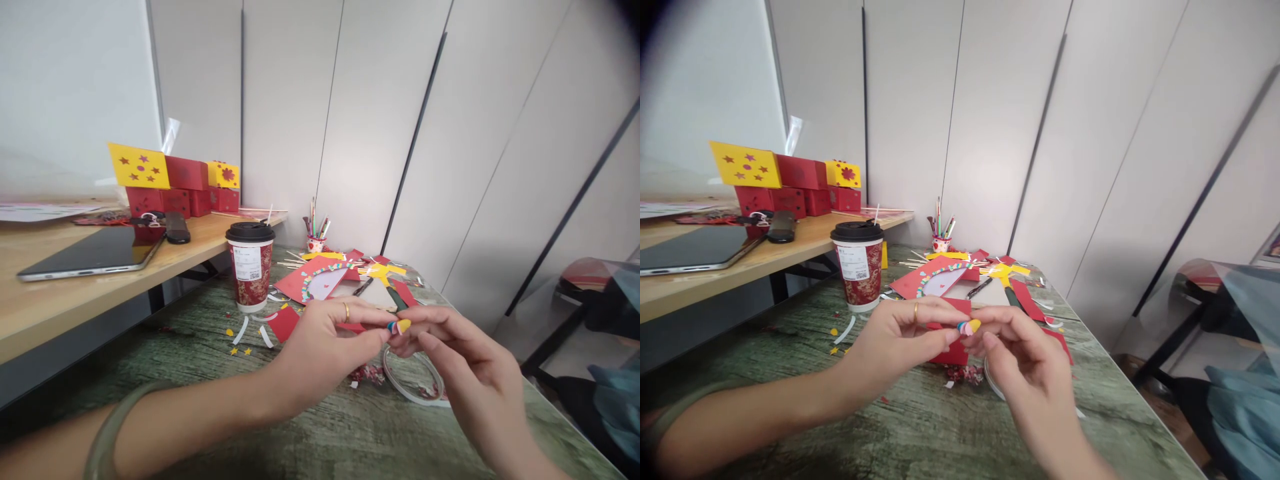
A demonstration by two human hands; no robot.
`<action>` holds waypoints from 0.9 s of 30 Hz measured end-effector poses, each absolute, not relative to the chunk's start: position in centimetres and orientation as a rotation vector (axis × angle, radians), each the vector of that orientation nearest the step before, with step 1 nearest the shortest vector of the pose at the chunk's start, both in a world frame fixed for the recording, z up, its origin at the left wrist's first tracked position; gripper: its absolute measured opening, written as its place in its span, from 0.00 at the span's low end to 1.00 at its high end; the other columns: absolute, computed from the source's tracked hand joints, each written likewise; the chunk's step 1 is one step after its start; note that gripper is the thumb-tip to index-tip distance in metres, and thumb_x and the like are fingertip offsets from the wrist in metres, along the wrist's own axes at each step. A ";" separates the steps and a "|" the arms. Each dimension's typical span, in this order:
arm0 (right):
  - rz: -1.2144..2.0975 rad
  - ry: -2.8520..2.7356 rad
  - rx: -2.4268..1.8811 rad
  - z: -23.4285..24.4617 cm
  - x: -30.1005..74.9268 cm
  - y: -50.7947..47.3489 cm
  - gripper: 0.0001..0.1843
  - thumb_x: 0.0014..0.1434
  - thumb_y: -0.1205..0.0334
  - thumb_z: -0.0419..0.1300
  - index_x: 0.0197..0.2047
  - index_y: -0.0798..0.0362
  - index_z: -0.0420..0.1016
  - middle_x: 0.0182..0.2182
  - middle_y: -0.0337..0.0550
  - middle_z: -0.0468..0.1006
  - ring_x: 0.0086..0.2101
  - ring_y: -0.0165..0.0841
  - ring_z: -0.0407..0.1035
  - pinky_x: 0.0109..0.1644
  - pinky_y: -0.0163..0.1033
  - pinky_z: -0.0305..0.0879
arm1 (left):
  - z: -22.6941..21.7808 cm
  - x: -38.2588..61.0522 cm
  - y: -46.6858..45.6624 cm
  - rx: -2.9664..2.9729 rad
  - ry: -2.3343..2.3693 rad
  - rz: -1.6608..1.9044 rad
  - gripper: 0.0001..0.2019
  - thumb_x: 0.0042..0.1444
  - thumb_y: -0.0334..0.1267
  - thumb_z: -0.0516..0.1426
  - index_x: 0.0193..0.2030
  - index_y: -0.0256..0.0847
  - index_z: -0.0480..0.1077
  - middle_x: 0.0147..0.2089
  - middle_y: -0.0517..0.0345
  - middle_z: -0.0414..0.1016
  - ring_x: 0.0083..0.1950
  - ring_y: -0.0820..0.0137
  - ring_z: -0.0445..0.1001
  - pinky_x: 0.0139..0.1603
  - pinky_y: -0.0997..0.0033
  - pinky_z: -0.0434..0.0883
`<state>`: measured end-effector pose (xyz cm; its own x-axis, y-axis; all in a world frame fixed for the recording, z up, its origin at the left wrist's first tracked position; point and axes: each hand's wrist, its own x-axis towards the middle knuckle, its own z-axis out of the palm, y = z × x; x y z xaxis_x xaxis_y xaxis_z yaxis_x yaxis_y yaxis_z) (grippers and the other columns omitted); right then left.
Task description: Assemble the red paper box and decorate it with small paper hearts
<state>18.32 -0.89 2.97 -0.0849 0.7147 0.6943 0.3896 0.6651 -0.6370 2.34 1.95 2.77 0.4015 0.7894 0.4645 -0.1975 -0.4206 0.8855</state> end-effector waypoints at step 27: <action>0.144 -1.775 -0.936 2.3 18.3 -1.0 0.11 0.51 0.70 0.57 0.39 0.48 0.69 0.25 0.35 0.74 0.23 0.25 0.69 0.20 0.28 0.66 | 3.0 2.3 1.6 1.709 0.538 1.240 0.09 0.49 0.29 0.56 0.36 0.40 0.76 0.38 0.56 0.75 0.40 0.73 0.71 0.44 0.73 0.69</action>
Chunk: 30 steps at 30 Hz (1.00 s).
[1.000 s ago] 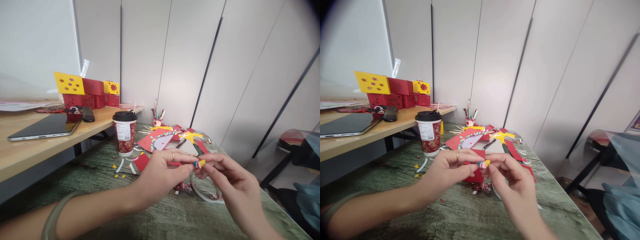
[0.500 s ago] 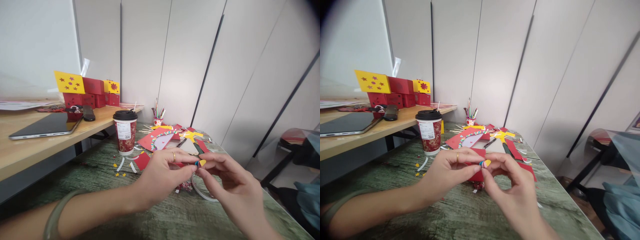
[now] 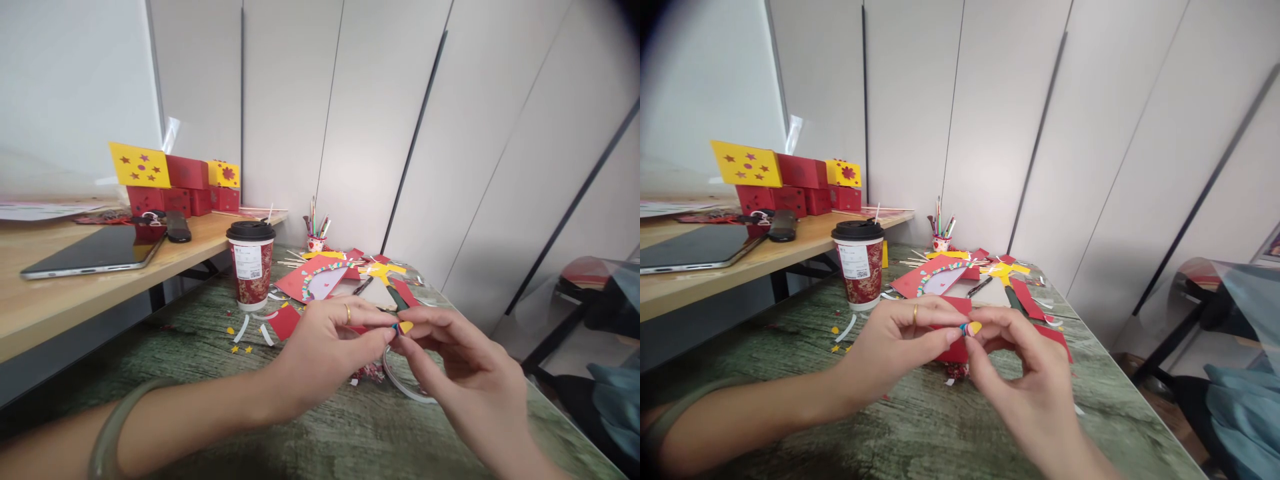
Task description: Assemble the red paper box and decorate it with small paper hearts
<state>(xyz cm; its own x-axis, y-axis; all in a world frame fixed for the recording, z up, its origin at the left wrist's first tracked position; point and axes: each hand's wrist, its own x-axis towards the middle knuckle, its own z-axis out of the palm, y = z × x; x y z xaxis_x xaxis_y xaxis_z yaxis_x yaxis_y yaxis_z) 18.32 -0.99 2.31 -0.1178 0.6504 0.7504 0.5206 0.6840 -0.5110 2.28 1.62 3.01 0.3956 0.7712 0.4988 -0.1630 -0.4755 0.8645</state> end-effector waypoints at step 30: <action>-1.078 -1.934 -0.860 2.2 18.8 -1.2 0.15 0.45 0.70 0.63 0.39 0.54 0.70 0.22 0.39 0.75 0.22 0.27 0.67 0.24 0.33 0.61 | 2.8 2.5 1.1 1.690 0.625 1.322 0.07 0.50 0.31 0.57 0.34 0.39 0.76 0.34 0.56 0.76 0.37 0.72 0.72 0.39 0.74 0.70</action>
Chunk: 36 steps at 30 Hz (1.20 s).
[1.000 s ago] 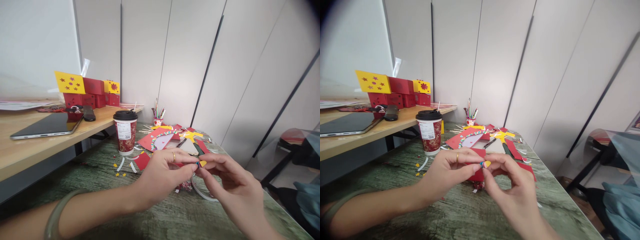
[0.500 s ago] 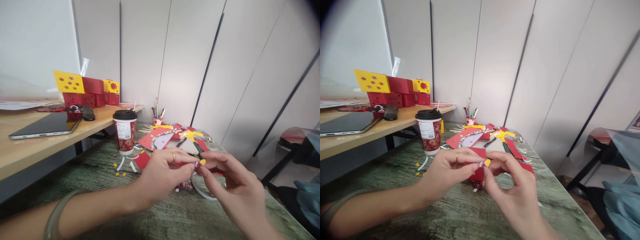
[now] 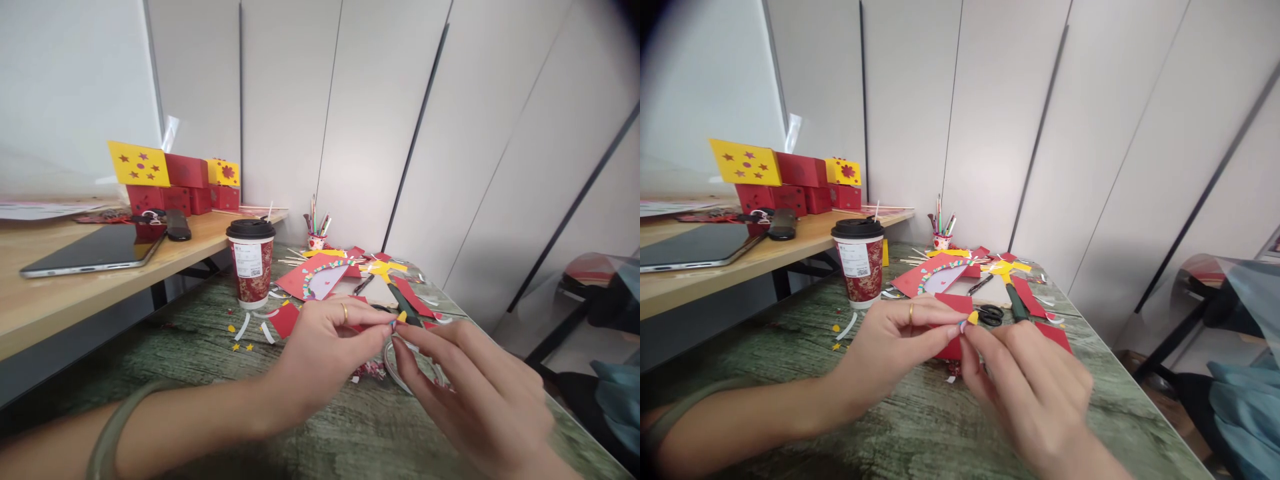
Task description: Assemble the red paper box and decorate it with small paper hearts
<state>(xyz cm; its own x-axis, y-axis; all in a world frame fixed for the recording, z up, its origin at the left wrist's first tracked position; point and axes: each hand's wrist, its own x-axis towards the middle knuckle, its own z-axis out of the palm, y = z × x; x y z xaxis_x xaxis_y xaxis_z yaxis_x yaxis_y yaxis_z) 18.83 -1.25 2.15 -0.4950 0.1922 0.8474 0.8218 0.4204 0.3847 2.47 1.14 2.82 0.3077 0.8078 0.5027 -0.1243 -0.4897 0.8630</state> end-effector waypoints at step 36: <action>-0.312 -1.781 -1.069 2.5 17.6 -1.3 0.06 0.50 0.70 0.58 0.27 0.49 0.68 0.20 0.30 0.71 0.18 0.22 0.60 0.21 0.28 0.57 | 3.0 2.5 1.5 1.719 0.713 1.250 0.08 0.50 0.31 0.55 0.34 0.42 0.76 0.33 0.59 0.76 0.35 0.73 0.71 0.37 0.75 0.68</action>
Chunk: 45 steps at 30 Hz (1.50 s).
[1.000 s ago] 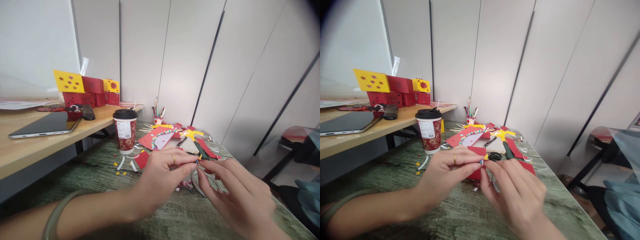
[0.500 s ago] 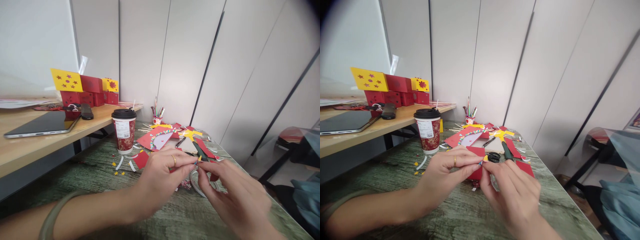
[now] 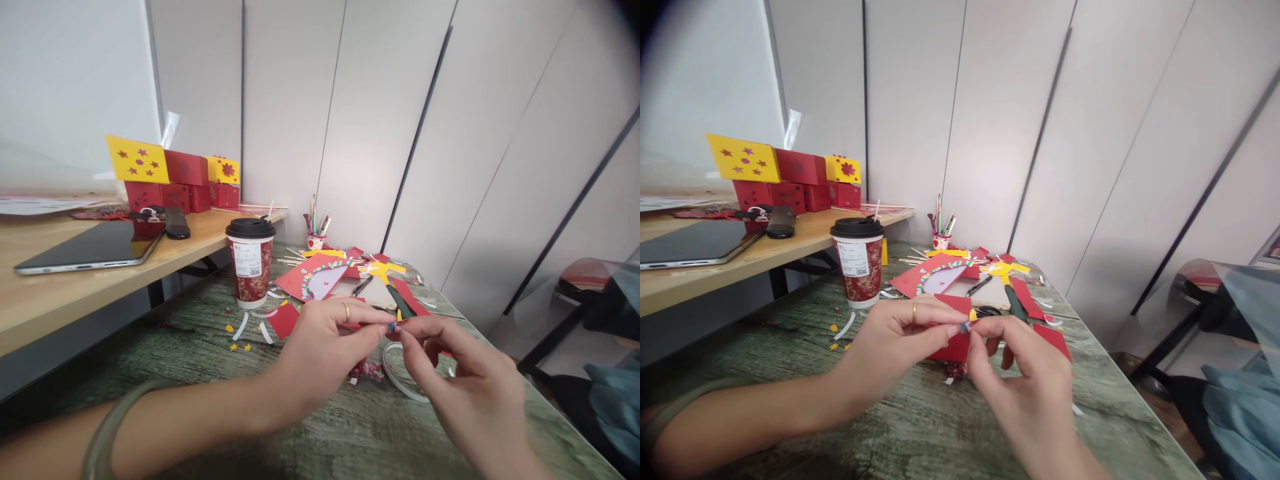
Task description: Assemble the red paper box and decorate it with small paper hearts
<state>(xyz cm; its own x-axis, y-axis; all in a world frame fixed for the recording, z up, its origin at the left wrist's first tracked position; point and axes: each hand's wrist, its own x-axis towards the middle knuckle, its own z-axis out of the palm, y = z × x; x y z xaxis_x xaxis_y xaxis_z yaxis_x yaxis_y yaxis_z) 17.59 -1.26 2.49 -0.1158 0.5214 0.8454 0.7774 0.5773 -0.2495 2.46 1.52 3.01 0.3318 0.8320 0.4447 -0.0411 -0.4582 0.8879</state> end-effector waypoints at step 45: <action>0.510 -1.503 -0.954 2.5 18.6 -0.1 0.06 0.55 0.62 0.55 0.30 0.50 0.72 0.22 0.35 0.73 0.24 0.25 0.67 0.28 0.29 0.65 | 3.6 2.3 1.5 1.578 0.810 1.165 0.09 0.46 0.36 0.58 0.36 0.40 0.76 0.36 0.56 0.78 0.35 0.71 0.73 0.35 0.74 0.70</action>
<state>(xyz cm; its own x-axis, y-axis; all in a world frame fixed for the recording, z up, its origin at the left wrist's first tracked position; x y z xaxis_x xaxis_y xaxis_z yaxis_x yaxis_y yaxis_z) 18.64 -0.09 2.54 0.0617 0.7985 0.5988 0.2693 0.5644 -0.7803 2.32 1.53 3.56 0.3190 0.8999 0.2972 -0.0351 -0.3022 0.9526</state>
